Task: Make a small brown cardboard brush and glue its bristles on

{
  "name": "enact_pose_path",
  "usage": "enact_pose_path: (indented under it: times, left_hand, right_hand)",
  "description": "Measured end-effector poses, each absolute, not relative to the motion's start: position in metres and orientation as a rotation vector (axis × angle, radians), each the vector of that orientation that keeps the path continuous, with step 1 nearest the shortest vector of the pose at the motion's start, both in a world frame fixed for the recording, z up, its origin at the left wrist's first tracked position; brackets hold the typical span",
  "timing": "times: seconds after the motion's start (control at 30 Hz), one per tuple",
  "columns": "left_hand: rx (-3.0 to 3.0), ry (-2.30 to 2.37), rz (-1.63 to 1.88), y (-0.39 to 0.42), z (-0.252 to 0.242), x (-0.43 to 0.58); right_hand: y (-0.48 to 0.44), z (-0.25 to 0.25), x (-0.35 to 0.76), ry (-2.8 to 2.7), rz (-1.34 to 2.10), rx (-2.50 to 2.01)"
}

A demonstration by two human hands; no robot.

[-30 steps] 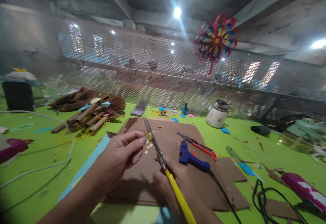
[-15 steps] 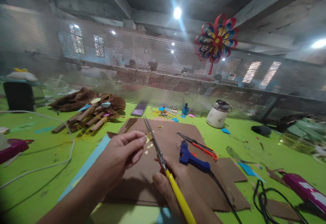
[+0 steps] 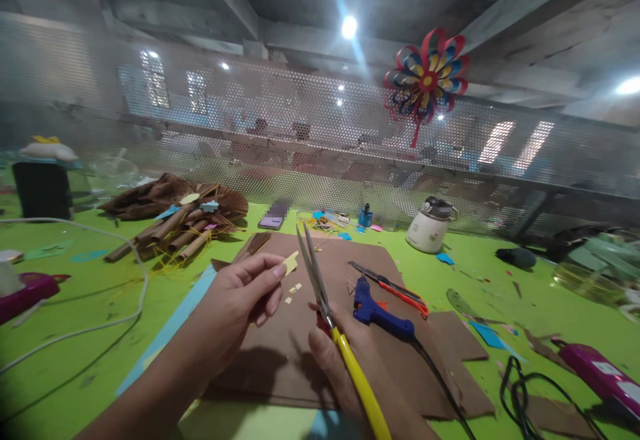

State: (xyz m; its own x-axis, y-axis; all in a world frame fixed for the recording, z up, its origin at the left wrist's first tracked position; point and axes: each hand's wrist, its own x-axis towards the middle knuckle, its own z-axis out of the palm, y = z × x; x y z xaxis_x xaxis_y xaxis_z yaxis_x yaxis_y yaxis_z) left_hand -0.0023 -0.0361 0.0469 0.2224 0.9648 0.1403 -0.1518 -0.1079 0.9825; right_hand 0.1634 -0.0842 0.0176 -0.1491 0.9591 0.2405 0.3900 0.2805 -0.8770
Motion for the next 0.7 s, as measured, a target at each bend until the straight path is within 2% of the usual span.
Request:
enact_pose_path:
  times: [0.27,0.7]
  left_hand:
    - [1.357,0.906,1.181,-0.038,0.048,0.001]
    - [1.478,0.929,1.166,-0.035,0.046,-0.004]
  right_hand:
    - [-0.081,0.001,0.164,-1.761,0.838,-1.217]
    - [-0.089,0.026,0.167,-1.937,0.765,-1.293]
